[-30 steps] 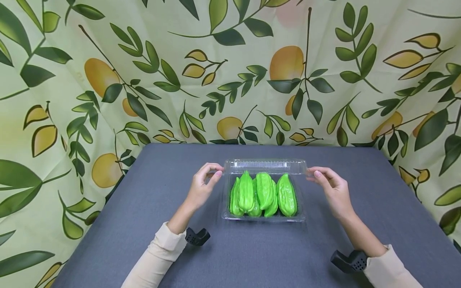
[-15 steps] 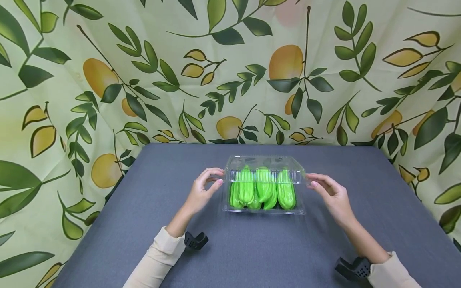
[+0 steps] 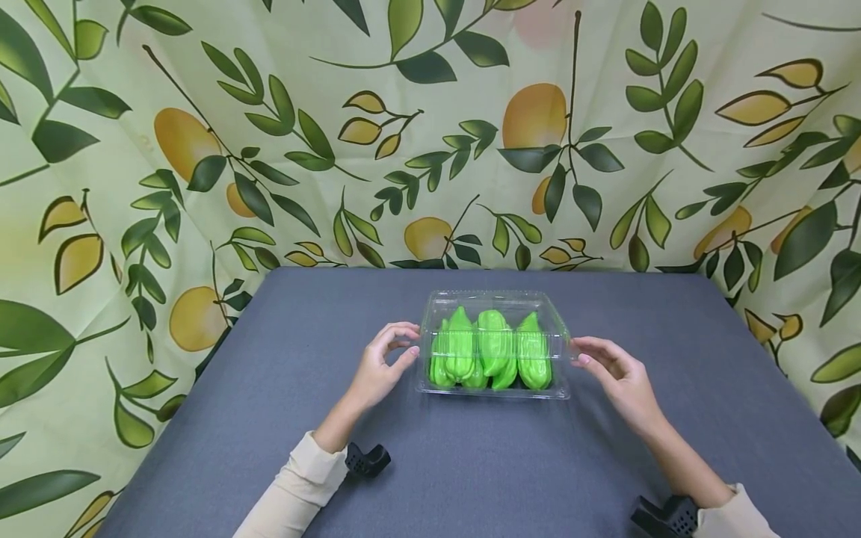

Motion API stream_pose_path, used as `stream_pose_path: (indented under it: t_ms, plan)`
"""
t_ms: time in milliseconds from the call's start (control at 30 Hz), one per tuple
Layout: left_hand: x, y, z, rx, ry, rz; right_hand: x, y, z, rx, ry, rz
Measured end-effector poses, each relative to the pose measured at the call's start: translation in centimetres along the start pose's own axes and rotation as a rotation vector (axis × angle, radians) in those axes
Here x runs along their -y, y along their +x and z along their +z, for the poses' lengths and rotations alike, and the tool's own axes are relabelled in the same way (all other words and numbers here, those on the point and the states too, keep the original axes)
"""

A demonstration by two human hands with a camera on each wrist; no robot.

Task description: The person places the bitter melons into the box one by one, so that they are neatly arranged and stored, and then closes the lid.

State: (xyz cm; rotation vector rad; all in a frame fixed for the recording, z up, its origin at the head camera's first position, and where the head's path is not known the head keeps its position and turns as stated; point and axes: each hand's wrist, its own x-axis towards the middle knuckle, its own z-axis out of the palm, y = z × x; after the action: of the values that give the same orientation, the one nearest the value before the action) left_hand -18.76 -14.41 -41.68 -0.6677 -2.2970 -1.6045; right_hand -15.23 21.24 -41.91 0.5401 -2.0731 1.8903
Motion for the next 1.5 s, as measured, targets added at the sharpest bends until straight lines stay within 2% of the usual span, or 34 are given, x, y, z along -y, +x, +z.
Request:
stream_pose_path:
  t_ms: [333, 767, 1133, 1500]
  plan:
    - [-0.1, -0.5, 0.6, -0.012, 0.005, 0.001, -0.5, -0.7, 0.3, -0.016, 0.063, -0.004]
    - [0.2, -1.1, 0.9, 0.012, 0.067, 0.008, -0.6, -1.6, 0.8, -0.033, 0.061, 0.043]
    - [0.9, -1.7, 1.0, 0.020, 0.078, 0.015, -1.3, -2.1, 1.1, -0.031, 0.009, 0.153]
    - [1.5, -2.2, 1.1, 0.040, 0.096, -0.021, -1.6, -2.5, 1.4, -0.025, -0.044, 0.233]
